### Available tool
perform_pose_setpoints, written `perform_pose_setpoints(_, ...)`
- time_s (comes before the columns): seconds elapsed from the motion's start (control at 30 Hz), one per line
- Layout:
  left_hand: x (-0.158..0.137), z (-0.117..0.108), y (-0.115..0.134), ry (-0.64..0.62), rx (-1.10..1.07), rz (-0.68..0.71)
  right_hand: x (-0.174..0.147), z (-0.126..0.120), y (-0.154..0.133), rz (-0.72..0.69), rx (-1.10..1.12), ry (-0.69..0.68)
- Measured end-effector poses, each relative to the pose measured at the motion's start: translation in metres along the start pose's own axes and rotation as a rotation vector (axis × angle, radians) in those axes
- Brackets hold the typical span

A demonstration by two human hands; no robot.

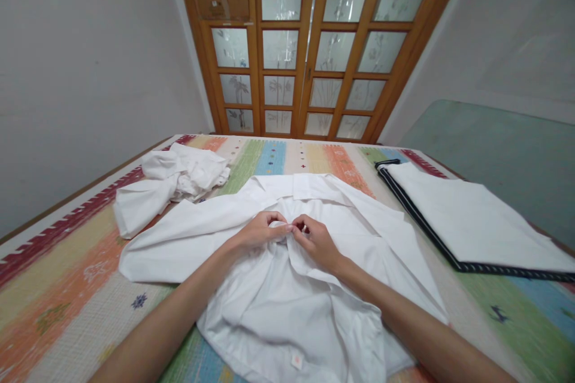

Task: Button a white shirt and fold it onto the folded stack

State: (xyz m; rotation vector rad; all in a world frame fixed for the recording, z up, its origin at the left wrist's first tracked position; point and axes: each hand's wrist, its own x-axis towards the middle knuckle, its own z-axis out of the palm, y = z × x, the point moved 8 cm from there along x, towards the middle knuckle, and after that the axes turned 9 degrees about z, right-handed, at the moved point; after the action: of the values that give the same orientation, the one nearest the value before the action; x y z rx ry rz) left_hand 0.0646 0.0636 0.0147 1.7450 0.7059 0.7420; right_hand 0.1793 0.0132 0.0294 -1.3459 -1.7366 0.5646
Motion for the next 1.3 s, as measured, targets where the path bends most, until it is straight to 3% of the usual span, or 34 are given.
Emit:
perform_pose_setpoints(0.2, -0.006, 0.005, -0.006, 0.044, -0.29, -0.169, -0.004, -0.003, -0.005, -0.068, -0.09, 0.061)
perform_pose_setpoints(0.37, -0.007, 0.005, -0.012, 0.089, -0.353, -0.203, -0.004, -0.006, -0.011, -0.106, -0.098, 0.096)
perform_pose_setpoints(0.53, -0.006, 0.0, -0.015, 0.105, -0.295, -0.166, -0.004, -0.008, -0.01, -0.085, -0.043, 0.096)
perform_pose_setpoints(0.87, -0.002, -0.007, 0.001, 0.006, -0.091, -0.009, -0.003, -0.003, -0.001, 0.002, 0.055, 0.022)
perform_pose_setpoints(1.1, -0.004, 0.009, 0.011, -0.135, -0.008, 0.078, -0.001, 0.004, 0.005, 0.048, 0.085, -0.039)
perform_pose_setpoints(1.2, -0.001, -0.002, 0.017, -0.027, -0.015, 0.094, -0.002, -0.001, 0.006, 0.055, 0.123, -0.004)
perform_pose_setpoints(1.3, -0.001, -0.037, 0.026, 0.22, -0.004, 0.114, -0.006, -0.01, 0.002, 0.024, 0.111, 0.022)
